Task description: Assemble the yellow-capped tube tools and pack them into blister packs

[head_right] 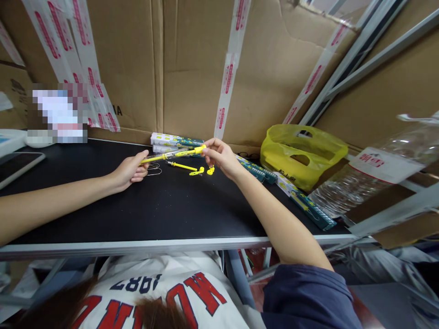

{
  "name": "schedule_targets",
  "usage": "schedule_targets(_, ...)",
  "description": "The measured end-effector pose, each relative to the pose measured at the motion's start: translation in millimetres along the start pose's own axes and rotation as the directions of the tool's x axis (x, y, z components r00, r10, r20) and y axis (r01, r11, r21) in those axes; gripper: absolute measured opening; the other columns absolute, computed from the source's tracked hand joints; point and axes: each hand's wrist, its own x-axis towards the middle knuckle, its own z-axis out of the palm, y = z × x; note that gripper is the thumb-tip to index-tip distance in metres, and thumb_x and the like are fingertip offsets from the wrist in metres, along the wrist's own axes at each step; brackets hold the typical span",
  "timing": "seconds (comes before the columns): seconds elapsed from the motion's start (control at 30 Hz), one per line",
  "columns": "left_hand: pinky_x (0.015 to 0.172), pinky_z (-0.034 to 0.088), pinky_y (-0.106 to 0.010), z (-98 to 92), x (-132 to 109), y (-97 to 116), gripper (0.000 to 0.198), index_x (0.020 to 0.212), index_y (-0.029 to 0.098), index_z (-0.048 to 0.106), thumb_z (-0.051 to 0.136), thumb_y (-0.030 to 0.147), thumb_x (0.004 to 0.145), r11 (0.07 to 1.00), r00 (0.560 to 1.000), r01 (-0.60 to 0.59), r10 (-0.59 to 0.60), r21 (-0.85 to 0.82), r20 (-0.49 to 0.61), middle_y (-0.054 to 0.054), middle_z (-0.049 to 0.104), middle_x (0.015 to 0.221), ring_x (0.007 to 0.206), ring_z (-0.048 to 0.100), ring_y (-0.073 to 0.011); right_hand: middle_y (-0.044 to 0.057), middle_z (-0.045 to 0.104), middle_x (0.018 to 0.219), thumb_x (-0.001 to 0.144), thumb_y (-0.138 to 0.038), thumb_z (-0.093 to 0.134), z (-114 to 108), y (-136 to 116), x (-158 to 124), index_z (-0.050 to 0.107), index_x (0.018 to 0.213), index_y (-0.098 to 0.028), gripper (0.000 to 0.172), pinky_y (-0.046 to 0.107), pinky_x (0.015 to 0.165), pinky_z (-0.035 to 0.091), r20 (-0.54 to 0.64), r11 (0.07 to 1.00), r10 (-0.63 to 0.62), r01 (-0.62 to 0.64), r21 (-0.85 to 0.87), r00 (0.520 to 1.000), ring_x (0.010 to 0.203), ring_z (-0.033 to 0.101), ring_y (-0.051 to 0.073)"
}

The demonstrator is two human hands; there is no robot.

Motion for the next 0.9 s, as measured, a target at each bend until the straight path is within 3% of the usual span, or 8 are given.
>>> schedule_targets(0.4,0.030,0.015,-0.013,0.3,-0.2,-0.5,0.042,0.061,0.017,0.043,0.045,0.044,0.093,1.000,1.000,-0.005,0.005,0.026,-0.015,0.009,0.025,0.046,0.034,0.021,-0.0016,-0.003,0.055,0.076,0.070,-0.030,0.077,-2.0,-1.1,-1.0,0.057,0.092,-0.018,0.033,0.018,0.045,0.040,0.043,1.000,-0.025,0.025,-0.013,0.999,0.055,0.050,0.005)
schedule_targets(0.73,0.030,0.015,-0.013,0.5,-2.4,-0.3,0.041,0.062,0.017,0.042,0.044,0.043,0.093,0.999,1.000,-0.016,0.017,0.043,-0.010,0.009,0.025,0.047,0.034,0.021,-0.0018,0.000,0.055,0.091,0.068,-0.034,0.080,0.3,3.3,-0.9,0.054,0.094,-0.019,0.040,0.017,0.046,0.043,0.134,0.986,-0.134,0.146,-0.080,0.982,0.061,0.051,0.006)
schedule_targets(0.9,0.030,0.016,-0.013,2.0,-4.2,-0.2,0.039,0.063,0.017,0.042,0.045,0.042,0.093,0.998,1.000,-0.024,0.025,0.053,-0.001,0.009,0.026,0.048,0.034,0.021,-0.0016,0.001,0.055,0.095,0.070,-0.035,0.078,4.5,3.3,-2.6,0.054,0.095,-0.020,0.038,0.018,0.052,0.045,0.158,0.960,-0.176,0.205,-0.191,0.972,0.063,0.049,0.006)
